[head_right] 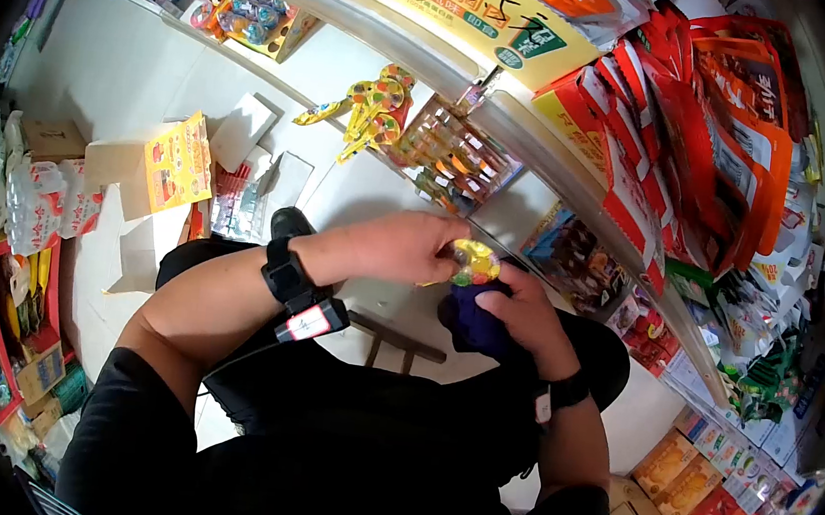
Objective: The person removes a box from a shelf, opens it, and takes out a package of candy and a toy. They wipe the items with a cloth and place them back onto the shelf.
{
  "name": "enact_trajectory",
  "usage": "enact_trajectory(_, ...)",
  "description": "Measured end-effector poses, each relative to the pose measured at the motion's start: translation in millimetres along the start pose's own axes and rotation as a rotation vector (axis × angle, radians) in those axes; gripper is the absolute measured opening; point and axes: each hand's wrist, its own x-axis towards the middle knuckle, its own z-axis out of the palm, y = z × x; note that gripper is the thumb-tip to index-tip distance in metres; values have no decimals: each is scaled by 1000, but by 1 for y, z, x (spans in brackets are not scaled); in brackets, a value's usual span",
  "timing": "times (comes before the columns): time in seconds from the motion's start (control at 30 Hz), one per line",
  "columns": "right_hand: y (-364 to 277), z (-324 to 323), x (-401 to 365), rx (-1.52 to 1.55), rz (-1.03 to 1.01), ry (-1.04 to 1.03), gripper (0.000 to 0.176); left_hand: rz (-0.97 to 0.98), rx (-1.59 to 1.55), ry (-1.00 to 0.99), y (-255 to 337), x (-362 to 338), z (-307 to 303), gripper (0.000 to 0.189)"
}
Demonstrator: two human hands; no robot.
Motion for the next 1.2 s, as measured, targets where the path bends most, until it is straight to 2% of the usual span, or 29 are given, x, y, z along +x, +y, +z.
enact_trajectory(0.03, 0, 1, -1, -83, -2, -29, 36, 6, -4, 1, -2, -7, 5, 29)
enact_trajectory(0.1, 1, 0, -2, -129, -31, -40, 33, 26, 228, 85, -3, -22, 15, 36)
enact_trajectory(0.13, 1, -1, -3, -222, -17, 22, 31, -38, 390, 53, -4, -28, 20, 43)
enact_trajectory(0.23, -3, -14, -4, -392, 12, 149, 29, -83, 525, 41, -4, -42, 20, 41)
enact_trajectory(0.3, -2, -26, -1, -405, -59, 357, 33, -32, 543, -5, -3, -49, 17, 39)
enact_trajectory(0.33, -12, -29, 1, -418, -16, 419, 35, 13, 564, -55, -2, -52, 16, 38)
enact_trajectory(0.37, -12, -35, 9, -377, -93, 471, 37, 22, 564, -53, -2, -54, 16, 38)
enact_trajectory(0.47, -6, -56, 36, -410, -104, 543, 43, 77, 589, -54, -2, -57, 14, 35)
enact_trajectory(0.53, -2, -62, 56, -681, -217, 696, 50, 79, 625, -33, -5, -57, 13, 34)
enact_trajectory(0.63, -9, -60, 82, -737, -195, 657, 52, 48, 666, -7, -10, -55, 9, 32)
enact_trajectory(0.67, 5, -67, 97, -784, -348, 664, 52, 46, 664, -2, -11, -55, 8, 32)
enact_trajectory(0.7, 4, -67, 104, -787, -349, 659, 52, 49, 660, 11, -11, -56, 7, 31)
enact_trajectory(0.87, 12, -74, 128, -855, -162, 538, 54, 45, 640, 50, -9, -61, 0, 29)
enact_trajectory(1.07, 15, -68, 119, -916, -183, 574, 59, 46, 636, 111, -7, -67, -13, 27)
enact_trajectory(1.2, -15, -54, 116, -983, -219, 558, 58, 50, 615, 120, -9, -67, -14, 27)
